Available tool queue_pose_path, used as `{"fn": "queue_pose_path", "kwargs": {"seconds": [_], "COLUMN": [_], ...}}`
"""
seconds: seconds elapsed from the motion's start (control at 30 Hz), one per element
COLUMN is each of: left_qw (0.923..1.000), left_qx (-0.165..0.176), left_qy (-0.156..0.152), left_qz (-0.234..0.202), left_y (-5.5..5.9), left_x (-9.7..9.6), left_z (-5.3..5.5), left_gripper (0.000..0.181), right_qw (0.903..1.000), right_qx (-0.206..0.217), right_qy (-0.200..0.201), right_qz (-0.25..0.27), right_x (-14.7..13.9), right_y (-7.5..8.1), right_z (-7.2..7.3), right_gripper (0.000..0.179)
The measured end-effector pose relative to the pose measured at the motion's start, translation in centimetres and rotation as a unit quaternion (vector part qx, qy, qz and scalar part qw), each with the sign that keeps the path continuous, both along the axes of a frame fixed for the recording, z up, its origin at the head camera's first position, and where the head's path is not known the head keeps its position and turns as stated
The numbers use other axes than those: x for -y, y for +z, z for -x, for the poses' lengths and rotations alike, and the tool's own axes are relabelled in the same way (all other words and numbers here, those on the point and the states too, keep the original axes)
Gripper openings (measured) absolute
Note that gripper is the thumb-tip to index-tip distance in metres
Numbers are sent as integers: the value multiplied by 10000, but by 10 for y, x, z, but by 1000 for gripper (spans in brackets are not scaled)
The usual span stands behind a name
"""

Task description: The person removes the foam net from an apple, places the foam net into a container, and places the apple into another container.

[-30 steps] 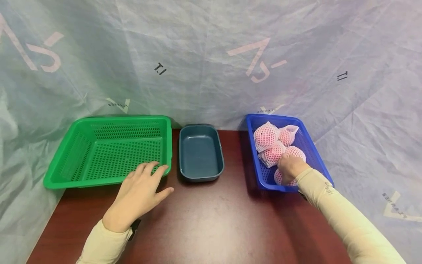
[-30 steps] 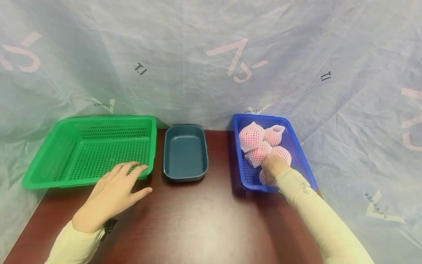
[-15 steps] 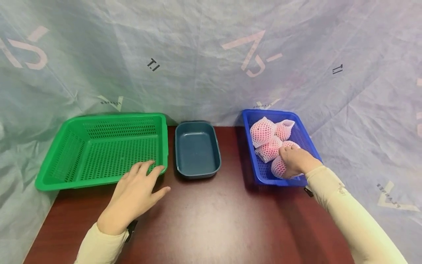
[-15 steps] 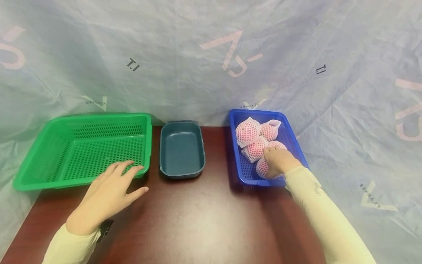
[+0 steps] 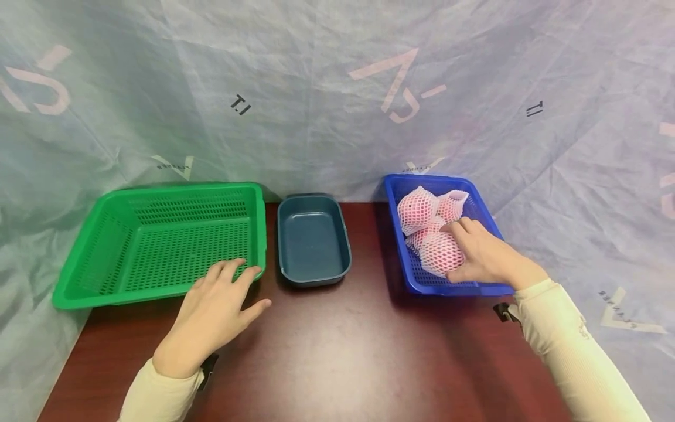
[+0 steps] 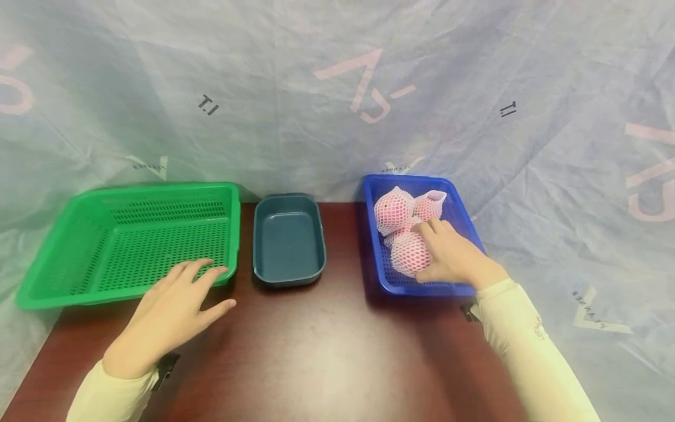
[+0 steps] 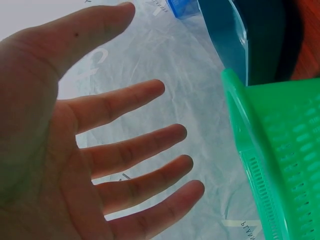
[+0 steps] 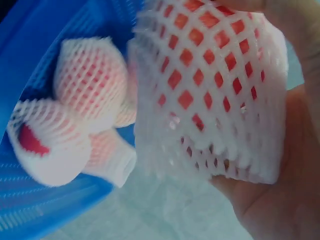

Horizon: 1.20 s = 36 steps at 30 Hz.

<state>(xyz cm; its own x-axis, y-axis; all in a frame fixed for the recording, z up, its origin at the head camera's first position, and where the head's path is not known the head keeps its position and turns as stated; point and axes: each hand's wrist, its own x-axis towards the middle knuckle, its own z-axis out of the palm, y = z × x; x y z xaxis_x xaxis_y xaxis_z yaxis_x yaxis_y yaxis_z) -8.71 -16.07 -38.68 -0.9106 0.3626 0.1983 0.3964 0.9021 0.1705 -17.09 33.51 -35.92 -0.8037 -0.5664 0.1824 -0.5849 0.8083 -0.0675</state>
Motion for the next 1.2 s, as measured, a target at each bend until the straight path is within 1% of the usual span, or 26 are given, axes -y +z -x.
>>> {"fn": "queue_pose_path", "kwargs": {"seconds": [0.1, 0.2, 0.3, 0.37, 0.63, 0.7, 0.87, 1.0, 1.2], "left_qw": [10000, 9999, 9998, 9996, 9981, 9980, 9975, 9960, 9912], "left_qx": [13, -15, -76, -129, -369, -385, -438, -493, -642], "left_qy": [54, 86, 74, 58, 6, -11, -94, -240, -478], "left_qz": [-52, -125, -194, -254, -497, -497, -538, -707, -1055], "left_y": [0, 0, 0, 2, 7, 6, 4, 5, 10], "left_x": [2, 2, 2, 2, 2, 2, -1, -6, -14], "left_z": [-2, -2, -2, -2, -5, -6, -4, -2, 1], "left_gripper": [59, 58, 56, 54, 47, 46, 44, 40, 36], "right_qw": [9985, 9946, 9894, 9867, 9784, 9756, 9696, 9645, 9580], "right_qx": [-57, -31, 81, 164, 428, 511, 666, 734, 734], "right_qy": [344, 650, 852, 931, 1206, 1272, 1431, 1567, 1824], "right_qz": [427, 812, 1170, 1321, 1622, 1716, 1872, 1996, 2086], "right_x": [13, 27, 43, 54, 95, 104, 117, 127, 141], "right_y": [1, 2, 2, 3, 8, 8, 6, 6, 10], "right_z": [-3, -6, -9, -11, -15, -16, -19, -22, -23], "right_gripper": [84, 87, 87, 89, 90, 90, 89, 88, 87]}}
